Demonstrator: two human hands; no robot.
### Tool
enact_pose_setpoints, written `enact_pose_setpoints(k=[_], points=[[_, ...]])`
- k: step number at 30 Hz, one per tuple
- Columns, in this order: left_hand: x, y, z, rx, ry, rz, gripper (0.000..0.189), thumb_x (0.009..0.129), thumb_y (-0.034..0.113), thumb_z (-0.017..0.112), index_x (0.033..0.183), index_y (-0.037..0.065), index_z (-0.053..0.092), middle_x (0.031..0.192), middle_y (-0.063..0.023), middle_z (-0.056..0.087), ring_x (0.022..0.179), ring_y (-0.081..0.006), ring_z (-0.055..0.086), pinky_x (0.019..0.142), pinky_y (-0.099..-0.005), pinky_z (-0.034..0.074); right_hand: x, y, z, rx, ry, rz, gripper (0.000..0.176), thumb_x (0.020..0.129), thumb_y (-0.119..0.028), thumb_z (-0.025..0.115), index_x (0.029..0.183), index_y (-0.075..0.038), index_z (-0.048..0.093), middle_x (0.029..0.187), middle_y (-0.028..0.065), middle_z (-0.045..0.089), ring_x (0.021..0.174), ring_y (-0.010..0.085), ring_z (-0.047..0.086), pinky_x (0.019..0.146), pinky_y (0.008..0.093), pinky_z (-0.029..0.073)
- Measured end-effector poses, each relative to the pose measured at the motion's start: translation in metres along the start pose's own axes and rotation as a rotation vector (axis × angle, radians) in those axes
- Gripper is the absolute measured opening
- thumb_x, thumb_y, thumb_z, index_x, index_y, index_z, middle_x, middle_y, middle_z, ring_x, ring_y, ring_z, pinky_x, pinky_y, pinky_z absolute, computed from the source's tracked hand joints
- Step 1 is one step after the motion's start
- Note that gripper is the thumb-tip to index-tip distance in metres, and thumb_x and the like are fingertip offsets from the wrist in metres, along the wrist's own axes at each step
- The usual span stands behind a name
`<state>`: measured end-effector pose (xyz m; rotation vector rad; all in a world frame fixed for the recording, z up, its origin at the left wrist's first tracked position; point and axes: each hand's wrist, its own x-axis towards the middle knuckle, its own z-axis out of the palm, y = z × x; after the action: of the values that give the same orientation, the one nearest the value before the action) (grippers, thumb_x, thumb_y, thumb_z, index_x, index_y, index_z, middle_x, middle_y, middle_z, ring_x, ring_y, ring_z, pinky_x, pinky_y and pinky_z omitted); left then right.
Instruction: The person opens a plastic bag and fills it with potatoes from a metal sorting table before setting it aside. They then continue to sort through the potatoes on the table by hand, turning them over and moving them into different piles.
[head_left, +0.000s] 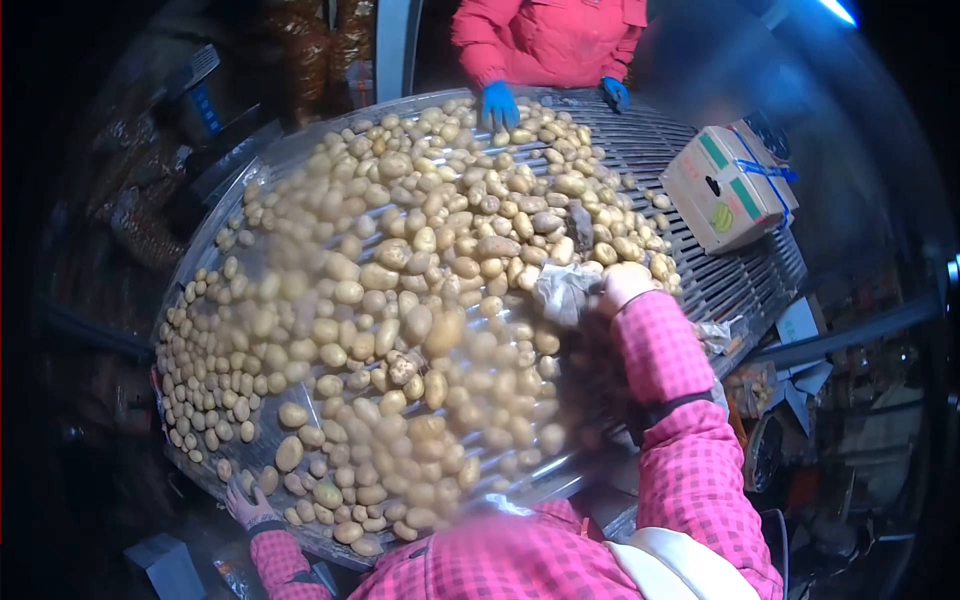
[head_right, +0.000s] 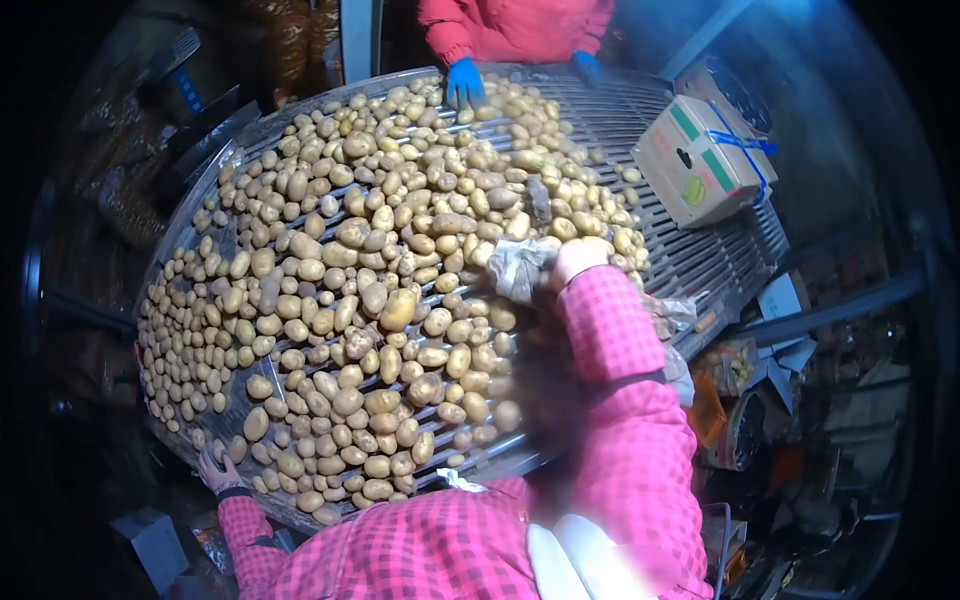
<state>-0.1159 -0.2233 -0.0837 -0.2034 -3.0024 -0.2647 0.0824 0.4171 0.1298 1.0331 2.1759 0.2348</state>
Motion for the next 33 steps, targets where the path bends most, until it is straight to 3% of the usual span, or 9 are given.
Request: enact_pose_setpoints(k=[2,7,10,14,18,20,24,27,33], points=[[-0.002,-0.006,0.000,-0.003,0.042,0.039,0.053,0.072,0.026,0.057,0.120,0.006,0.045,0.117,-0.0151,0.046,0.110,-0.0322,0.042,0.094,-0.0438,0.030,0.026,0.012,-0.005,0.484,0.523,-0.063,0.049,0.073,-0.039,0.059,0.112,-0.009,0.055,0.102,0.0150,0.059,0.097,0.0267,0.056,0.086,0.0337,0.042],[-0.005,-0.005,-0.005,-0.133,0.017,0.012,0.048,0.072,0.016,0.058,0.118,0.005,0.047,0.116,-0.0156,0.047,0.110,-0.0313,0.042,0.094,-0.0418,0.031,0.132,-0.006,-0.010,0.408,0.243,0.228,0.062,0.076,-0.045,0.057,0.126,-0.013,0.039,0.130,0.0135,0.038,0.120,0.0281,0.037,0.095,0.0408,0.036],[-0.013,0.003,-0.002,-0.462,0.077,-0.118,0.040,0.076,0.005,0.054,0.116,0.001,0.048,0.113,-0.0155,0.048,0.110,-0.0283,0.044,0.093,-0.0368,0.034,0.141,-0.015,0.006,0.548,0.458,0.316,0.063,0.070,-0.042,0.062,0.122,-0.010,0.045,0.123,0.0178,0.046,0.114,0.0287,0.045,0.094,0.0386,0.037],[-0.015,0.115,-0.063,-1.227,0.016,-0.415,0.036,0.082,0.011,0.057,0.114,-0.002,0.049,0.112,-0.0085,0.053,0.102,-0.0173,0.049,0.091,-0.0310,0.038,0.139,0.005,0.019,0.778,0.577,0.052,0.068,0.063,-0.038,0.072,0.116,-0.002,0.049,0.095,0.0150,0.061,0.089,0.0269,0.058,0.078,0.0350,0.045],[-0.035,0.183,-0.063,-1.376,-0.123,-0.150,0.026,0.082,0.006,0.051,0.108,0.002,0.054,0.100,-0.0052,0.059,0.092,-0.0137,0.053,0.085,-0.0268,0.041,0.130,0.004,0.013,1.662,0.536,-0.389,0.032,0.076,-0.021,0.066,0.097,0.000,0.054,0.082,0.0111,0.062,0.065,0.0161,0.059,0.059,0.0289,0.049],[-0.030,0.212,-0.075,-1.479,-0.706,-0.172,0.036,0.083,0.013,0.055,0.117,0.004,0.048,0.105,-0.0045,0.056,0.096,-0.0143,0.052,0.085,-0.0279,0.042,0.059,-0.057,-0.021,1.674,0.122,-0.745,0.041,0.078,-0.029,0.063,0.102,0.001,0.051,0.086,0.0129,0.061,0.069,0.0183,0.060,0.061,0.0296,0.049],[-0.048,0.221,-0.060,-2.292,-0.997,-0.114,0.056,0.085,0.029,0.053,0.131,0.007,0.028,0.116,-0.0080,0.049,0.103,-0.0211,0.050,0.083,-0.0357,0.046,-0.096,-0.161,-0.037,1.415,-0.229,-1.230,0.068,0.078,-0.043,0.061,0.124,0.001,0.038,0.113,0.0165,0.051,0.095,0.0232,0.055,0.076,0.0313,0.046],[-0.051,0.183,-0.068,-2.523,-1.014,-0.292,0.051,0.082,0.034,0.053,0.121,0.004,0.040,0.108,-0.0134,0.052,0.087,-0.0260,0.057,0.072,-0.0367,0.050,-0.087,-0.157,-0.037,1.390,-0.077,-1.057,0.059,0.084,-0.035,0.055,0.129,-0.001,0.034,0.121,0.0157,0.047,0.100,0.0241,0.053,0.080,0.0334,0.045],[-0.083,0.008,-0.110,-2.173,-0.283,-0.703,0.039,0.089,0.031,0.042,0.120,0.008,0.041,0.108,-0.0177,0.053,0.084,-0.0312,0.057,0.060,-0.0394,0.052,0.040,-0.005,0.004,1.284,0.252,-0.337,0.041,0.085,-0.027,0.054,0.120,-0.006,0.048,0.111,0.0102,0.056,0.093,0.0184,0.056,0.074,0.0292,0.045]])
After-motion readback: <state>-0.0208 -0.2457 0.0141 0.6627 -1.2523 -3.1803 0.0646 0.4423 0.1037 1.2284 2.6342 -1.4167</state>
